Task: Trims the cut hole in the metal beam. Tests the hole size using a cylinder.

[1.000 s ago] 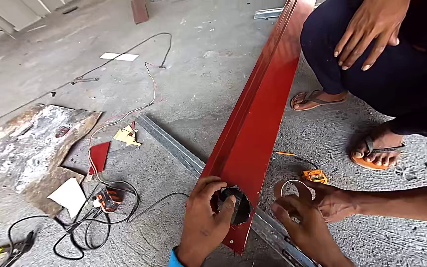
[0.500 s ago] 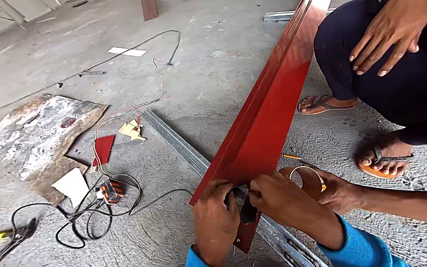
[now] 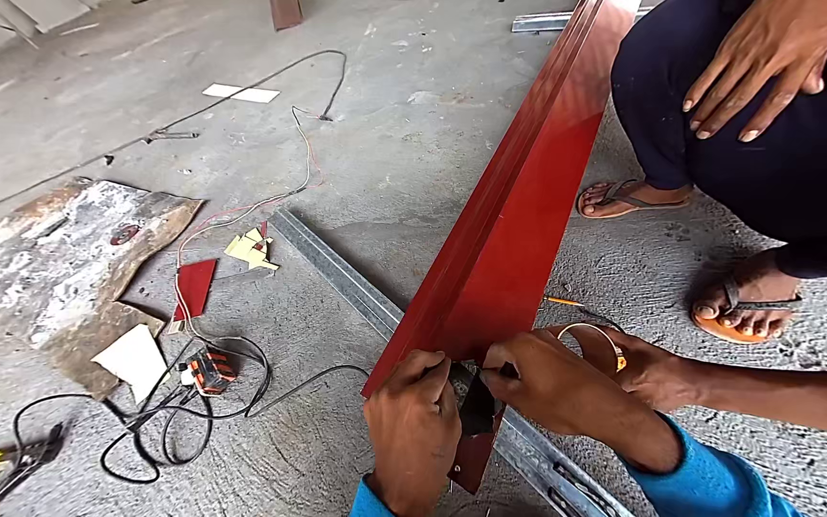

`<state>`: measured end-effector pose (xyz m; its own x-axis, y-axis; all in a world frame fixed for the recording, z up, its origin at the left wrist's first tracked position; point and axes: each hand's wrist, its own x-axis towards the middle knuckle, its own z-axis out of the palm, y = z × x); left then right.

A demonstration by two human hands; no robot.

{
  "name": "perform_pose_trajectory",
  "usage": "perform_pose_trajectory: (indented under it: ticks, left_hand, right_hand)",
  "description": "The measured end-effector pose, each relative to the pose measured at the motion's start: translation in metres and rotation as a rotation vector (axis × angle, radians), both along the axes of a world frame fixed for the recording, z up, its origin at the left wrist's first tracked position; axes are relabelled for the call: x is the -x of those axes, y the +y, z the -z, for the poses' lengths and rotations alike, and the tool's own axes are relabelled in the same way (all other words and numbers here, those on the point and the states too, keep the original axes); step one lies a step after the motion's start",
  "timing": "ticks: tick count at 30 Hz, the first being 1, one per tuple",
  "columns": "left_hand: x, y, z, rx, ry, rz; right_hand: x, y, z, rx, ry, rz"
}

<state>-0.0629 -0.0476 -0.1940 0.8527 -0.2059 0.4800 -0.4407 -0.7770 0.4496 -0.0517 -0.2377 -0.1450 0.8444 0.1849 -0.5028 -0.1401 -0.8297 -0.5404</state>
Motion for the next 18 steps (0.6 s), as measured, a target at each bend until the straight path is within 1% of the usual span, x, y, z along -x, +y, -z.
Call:
perform_pose_trajectory:
  ticks: [2, 3, 5, 7, 9, 11, 15, 18]
  left_hand:
    - [-0.003, 0.004, -0.005, 0.079, 0.134, 0.021]
    - [-0.005, 0.007, -0.009, 0.125, 0.225, 0.049]
    - [-0.008, 0.018, -0.018, 0.246, 0.433, 0.137]
    - [-0.009, 0.033, -0.02, 0.356, 0.567, 0.24]
    - [-0.005, 0.047, -0.016, 0.388, 0.586, 0.316]
    - [0.001, 0.056, -0.006, 0.397, 0.589, 0.339]
    - [0.013, 0.057, 0.013, 0.394, 0.574, 0.334]
    - [0.017, 0.055, 0.019, 0.364, 0.571, 0.309]
  right_hand:
    - [0.004, -0.012, -0.005, -0.049, 0.002, 0.036]
    - [0.009, -0.024, -0.007, -0.076, -0.044, 0.051]
    - [0.021, -0.058, -0.005, -0.086, -0.246, 0.083]
    - [0.028, -0.09, -0.01, 0.088, -0.373, 0.083]
    - [0.03, -0.11, -0.006, 0.223, -0.329, 0.072]
    - [0.031, -0.114, 0.002, 0.301, -0.209, 0.066]
    - [0.029, -0.096, 0.011, 0.395, 0.022, 0.074]
    - [0.031, -0.082, 0.019, 0.475, 0.036, 0.09]
